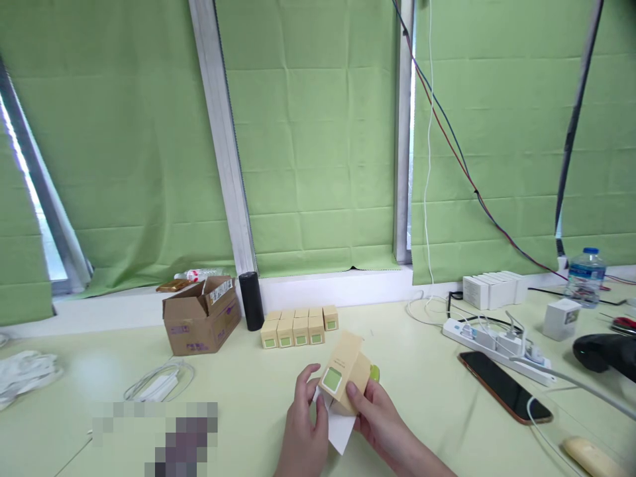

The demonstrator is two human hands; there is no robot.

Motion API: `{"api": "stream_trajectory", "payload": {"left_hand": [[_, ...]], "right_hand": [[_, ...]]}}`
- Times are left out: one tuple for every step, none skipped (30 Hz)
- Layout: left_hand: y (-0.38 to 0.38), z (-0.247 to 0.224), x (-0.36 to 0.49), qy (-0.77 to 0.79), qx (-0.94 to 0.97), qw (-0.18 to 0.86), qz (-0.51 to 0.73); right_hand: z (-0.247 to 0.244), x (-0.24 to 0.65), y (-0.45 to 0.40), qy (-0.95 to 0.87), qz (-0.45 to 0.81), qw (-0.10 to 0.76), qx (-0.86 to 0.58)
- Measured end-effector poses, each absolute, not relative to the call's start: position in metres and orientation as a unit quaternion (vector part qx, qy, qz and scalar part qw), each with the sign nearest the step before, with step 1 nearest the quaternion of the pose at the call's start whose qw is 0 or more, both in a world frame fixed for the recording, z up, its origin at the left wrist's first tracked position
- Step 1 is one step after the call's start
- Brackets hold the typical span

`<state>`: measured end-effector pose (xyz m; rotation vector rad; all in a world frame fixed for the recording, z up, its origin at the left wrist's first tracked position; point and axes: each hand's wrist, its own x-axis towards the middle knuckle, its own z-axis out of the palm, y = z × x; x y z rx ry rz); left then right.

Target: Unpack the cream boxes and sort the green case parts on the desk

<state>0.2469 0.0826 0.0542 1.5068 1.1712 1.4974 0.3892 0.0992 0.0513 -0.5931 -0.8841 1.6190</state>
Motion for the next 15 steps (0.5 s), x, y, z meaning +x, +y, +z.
{"api": "stream_trajectory", "payload": {"left_hand": [[0.083,0.055,0.247,0.45,0.577,0.357,0.58],[0.083,0.055,0.247,0.447,0.575,0.36,0.583],[0.083,0.056,0.247,0.447,0.573,0.362,0.583],[0.083,0.057,0.247,0.451,0.571,0.362,0.582],[0.082,0.057,0.248,0.458,0.569,0.362,0.579],[0.082,0.058,0.249,0.466,0.566,0.363,0.574],[0.081,0.058,0.25,0.475,0.564,0.364,0.569],[0.081,0.058,0.25,0.483,0.563,0.364,0.563],[0.081,0.058,0.251,0.486,0.564,0.364,0.559],[0.081,0.057,0.251,0.483,0.566,0.365,0.559],[0.081,0.057,0.25,0.473,0.569,0.369,0.562],[0.081,0.056,0.25,0.457,0.572,0.375,0.568],[0.082,0.055,0.248,0.437,0.574,0.385,0.576],[0.083,0.055,0.246,0.415,0.575,0.396,0.583],[0.084,0.055,0.244,0.397,0.576,0.406,0.587]], "right_hand": [[0.051,0.39,0.1,-0.375,0.688,0.567,-0.255],[0.05,0.391,0.101,-0.376,0.686,0.565,-0.263],[0.05,0.392,0.102,-0.38,0.684,0.561,-0.272],[0.05,0.394,0.103,-0.387,0.682,0.554,-0.281],[0.049,0.395,0.103,-0.395,0.68,0.547,-0.288],[0.049,0.396,0.104,-0.403,0.677,0.542,-0.292],[0.05,0.397,0.104,-0.409,0.674,0.541,-0.294],[0.051,0.398,0.104,-0.414,0.669,0.542,-0.295],[0.052,0.398,0.104,-0.417,0.666,0.544,-0.295],[0.053,0.399,0.103,-0.419,0.664,0.545,-0.295],[0.055,0.4,0.102,-0.422,0.663,0.544,-0.294],[0.058,0.402,0.101,-0.425,0.663,0.542,-0.293],[0.06,0.403,0.1,-0.428,0.662,0.541,-0.295],[0.062,0.405,0.099,-0.43,0.659,0.541,-0.297],[0.064,0.406,0.099,-0.432,0.654,0.544,-0.3]]}}
